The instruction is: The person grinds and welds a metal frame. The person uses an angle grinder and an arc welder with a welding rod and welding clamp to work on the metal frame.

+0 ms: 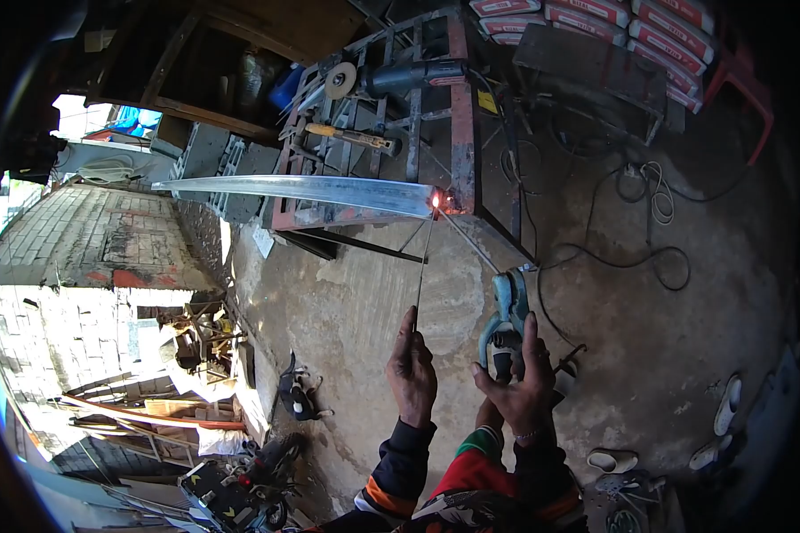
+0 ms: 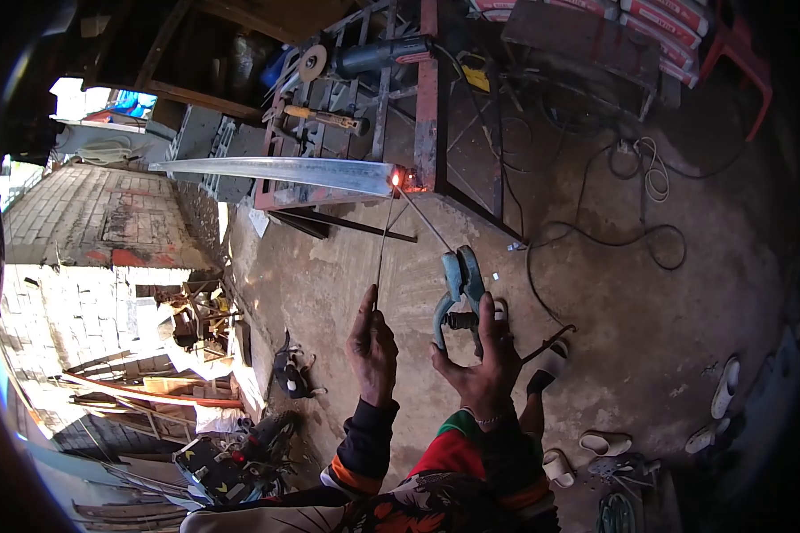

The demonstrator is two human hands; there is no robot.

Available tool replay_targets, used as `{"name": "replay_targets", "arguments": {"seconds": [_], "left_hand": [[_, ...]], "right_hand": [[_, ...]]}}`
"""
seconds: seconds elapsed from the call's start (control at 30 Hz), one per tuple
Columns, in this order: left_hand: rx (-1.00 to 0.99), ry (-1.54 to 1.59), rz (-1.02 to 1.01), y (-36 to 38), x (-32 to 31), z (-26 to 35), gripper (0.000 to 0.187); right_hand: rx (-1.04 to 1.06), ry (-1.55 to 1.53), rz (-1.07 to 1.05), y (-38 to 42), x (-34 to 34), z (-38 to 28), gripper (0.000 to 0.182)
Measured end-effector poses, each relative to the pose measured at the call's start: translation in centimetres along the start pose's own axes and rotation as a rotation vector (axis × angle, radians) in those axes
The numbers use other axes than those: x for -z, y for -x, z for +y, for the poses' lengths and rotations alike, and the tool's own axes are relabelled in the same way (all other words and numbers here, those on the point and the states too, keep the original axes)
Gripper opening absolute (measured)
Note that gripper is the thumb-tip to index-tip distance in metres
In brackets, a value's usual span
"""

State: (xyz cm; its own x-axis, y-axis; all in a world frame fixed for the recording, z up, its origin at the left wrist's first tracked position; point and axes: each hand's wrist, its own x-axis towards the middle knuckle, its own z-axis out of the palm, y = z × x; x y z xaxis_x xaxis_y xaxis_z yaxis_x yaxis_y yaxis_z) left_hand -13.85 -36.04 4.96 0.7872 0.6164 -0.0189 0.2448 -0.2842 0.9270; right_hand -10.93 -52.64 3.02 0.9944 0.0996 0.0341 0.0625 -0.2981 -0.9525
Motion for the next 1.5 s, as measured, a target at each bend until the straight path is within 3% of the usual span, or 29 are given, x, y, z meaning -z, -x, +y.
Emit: {"name": "replay_targets", "arguments": {"seconds": [0.43, 0.5, 0.63, 0.73, 0.77, 0.87, 0.97, 1.03, 1.1, 1.4, 1.5], "left_hand": [[-0.006, 0.010, 0.005, -0.10, 0.01, -0.37, 0.050], [0.122, 0.034, 0.017, -0.07, 0.06, -0.33, 0.046], [0.148, 0.037, 0.032, 0.01, -0.05, 0.23, 0.041], [0.126, 0.011, 0.003, 0.01, 0.35, -0.08, 0.042], [0.091, -0.007, 0.003, -0.02, 0.21, -0.10, 0.041], [0.029, -0.005, 0.027, -0.15, -0.14, -0.21, 0.047], [0.007, -0.003, 0.003, -0.12, 0.02, -0.37, 0.050], [-0.016, 0.004, -0.003, 0.04, 0.17, -0.35, 0.052], [0.053, 0.011, -0.009, 0.11, 0.27, -0.22, 0.041], [-0.022, -0.001, 0.002, 0.03, 0.17, -0.42, 0.041], [0.040, 0.028, -0.011, 0.10, 0.38, -0.61, 0.041]], "right_hand": [[0.044, 0.043, 0.034, -0.27, -0.40, 0.24, 0.106], [0.029, 0.051, 0.034, -0.14, -0.58, 0.28, 0.106], [0.047, 0.073, 0.058, -0.07, -0.82, 0.63, 0.106], [0.052, 0.115, 0.064, -0.10, -0.71, 0.38, 0.105], [-0.100, -0.090, -0.037, 0.23, -0.29, 0.08, 0.106], [0.114, 0.025, 0.118, -0.03, -0.17, 0.04, 0.108], [0.002, -0.012, 0.029, 0.36, 0.16, 0.10, 0.107], [0.011, -0.004, 0.030, 0.33, 0.07, 0.09, 0.107], [0.021, 0.004, 0.033, 0.27, -0.04, 0.08, 0.106], [0.007, 0.006, 0.015, -0.02, -0.27, -0.04, 0.106], [0.013, -0.010, 0.008, -0.10, -0.28, -0.01, 0.106]]}}
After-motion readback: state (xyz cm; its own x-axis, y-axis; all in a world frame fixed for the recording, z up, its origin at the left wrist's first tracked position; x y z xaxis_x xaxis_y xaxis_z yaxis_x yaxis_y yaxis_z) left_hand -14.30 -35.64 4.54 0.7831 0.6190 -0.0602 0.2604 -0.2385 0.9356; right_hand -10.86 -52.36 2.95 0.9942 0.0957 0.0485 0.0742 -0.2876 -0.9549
